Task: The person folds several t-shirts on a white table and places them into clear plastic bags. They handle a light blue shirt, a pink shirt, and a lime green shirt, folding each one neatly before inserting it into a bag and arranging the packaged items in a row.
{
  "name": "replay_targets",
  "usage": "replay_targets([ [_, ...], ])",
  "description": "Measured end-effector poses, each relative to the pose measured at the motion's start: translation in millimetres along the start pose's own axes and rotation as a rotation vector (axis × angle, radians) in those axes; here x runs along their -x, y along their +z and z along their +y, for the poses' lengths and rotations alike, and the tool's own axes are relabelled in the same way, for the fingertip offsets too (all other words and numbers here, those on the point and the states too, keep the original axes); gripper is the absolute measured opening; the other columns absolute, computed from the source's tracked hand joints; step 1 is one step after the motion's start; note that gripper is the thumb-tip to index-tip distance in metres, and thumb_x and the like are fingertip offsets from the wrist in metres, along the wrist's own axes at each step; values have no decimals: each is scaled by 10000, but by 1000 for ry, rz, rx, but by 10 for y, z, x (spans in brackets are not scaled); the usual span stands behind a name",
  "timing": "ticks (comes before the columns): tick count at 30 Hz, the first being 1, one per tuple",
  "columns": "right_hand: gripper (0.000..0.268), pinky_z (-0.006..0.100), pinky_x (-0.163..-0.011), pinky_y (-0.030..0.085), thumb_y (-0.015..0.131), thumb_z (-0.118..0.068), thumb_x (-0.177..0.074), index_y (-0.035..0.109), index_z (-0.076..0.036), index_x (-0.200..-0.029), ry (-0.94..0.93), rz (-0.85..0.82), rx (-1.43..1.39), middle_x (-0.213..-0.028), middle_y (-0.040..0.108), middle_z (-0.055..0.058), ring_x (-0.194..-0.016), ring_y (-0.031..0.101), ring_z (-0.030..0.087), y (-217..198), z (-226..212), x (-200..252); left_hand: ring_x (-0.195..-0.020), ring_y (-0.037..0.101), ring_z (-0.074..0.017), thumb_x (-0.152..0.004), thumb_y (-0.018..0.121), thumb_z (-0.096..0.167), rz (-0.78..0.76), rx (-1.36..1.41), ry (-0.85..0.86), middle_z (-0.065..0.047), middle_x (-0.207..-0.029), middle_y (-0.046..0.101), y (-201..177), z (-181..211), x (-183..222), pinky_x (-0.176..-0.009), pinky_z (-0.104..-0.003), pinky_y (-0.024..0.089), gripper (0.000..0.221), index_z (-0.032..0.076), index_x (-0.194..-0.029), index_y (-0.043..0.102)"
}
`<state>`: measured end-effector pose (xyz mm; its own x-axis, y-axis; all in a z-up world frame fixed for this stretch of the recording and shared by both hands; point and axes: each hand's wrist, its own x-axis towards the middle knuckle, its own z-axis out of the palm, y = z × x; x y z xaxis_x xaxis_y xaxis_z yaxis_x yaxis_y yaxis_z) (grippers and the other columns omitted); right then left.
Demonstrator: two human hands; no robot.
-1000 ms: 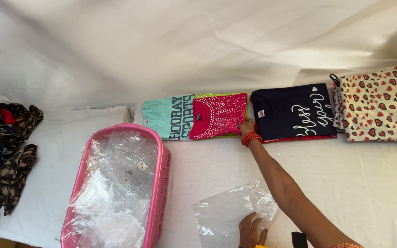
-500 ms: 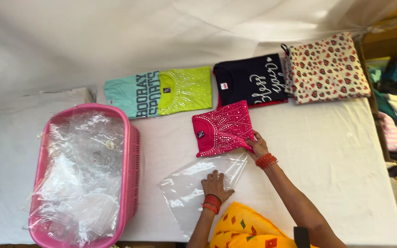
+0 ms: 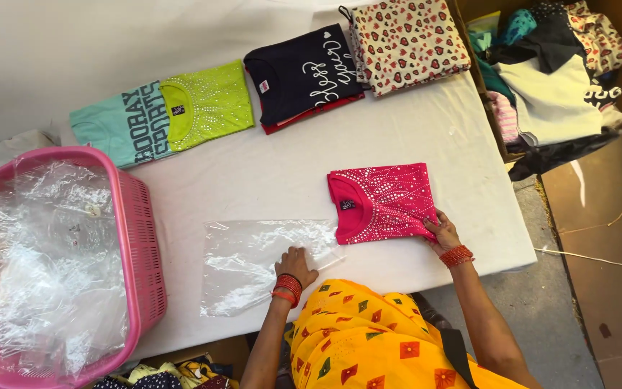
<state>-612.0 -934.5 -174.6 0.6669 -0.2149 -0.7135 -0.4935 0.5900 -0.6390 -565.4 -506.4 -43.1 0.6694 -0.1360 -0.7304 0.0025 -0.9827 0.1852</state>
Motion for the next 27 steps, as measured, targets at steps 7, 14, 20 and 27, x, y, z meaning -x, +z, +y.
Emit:
replay_targets([
  [7,541,394,-695,626,589,19,-950,423,-101,-1451,-177,-60,-37,-1176,665,126,-900,708,232,785,-189,265,-1498,240,-406,-603,945,473,387,137,640,-287,-1606,230,15,1160,-374,-1205,-544,202,1340,-67,-1547,162],
  [14,598,361,-799,639,565,63,-948,368,-31,-1505,-548,-220,251,-1177,695,159,-996,707,221,2058,-383,403,-1425,520,-298,-896,716,315,536,810,554,-219,-1558,525,484,1417,-1600,-1147,-454,416,803,30,-1579,404],
  [20,651,395,-809,580,552,45,-980,354,-48,-1593,-760,-141,917,-1053,706,218,-916,723,310,2844,-986,1045,-1310,584,-208,-1105,511,230,152,1625,755,-159,-1483,540,419,1210,-2018,-1066,-347,512,521,-7,-1551,389],
  [27,666,392,-894,602,558,61,-921,366,3,-1556,-1291,13,1003,-1409,579,300,-1127,698,404,2786,-1172,1509,-1257,525,-303,-938,612,335,488,544,888,-180,-1443,468,846,1409,-2026,-955,-407,491,745,14,-1508,257],
])
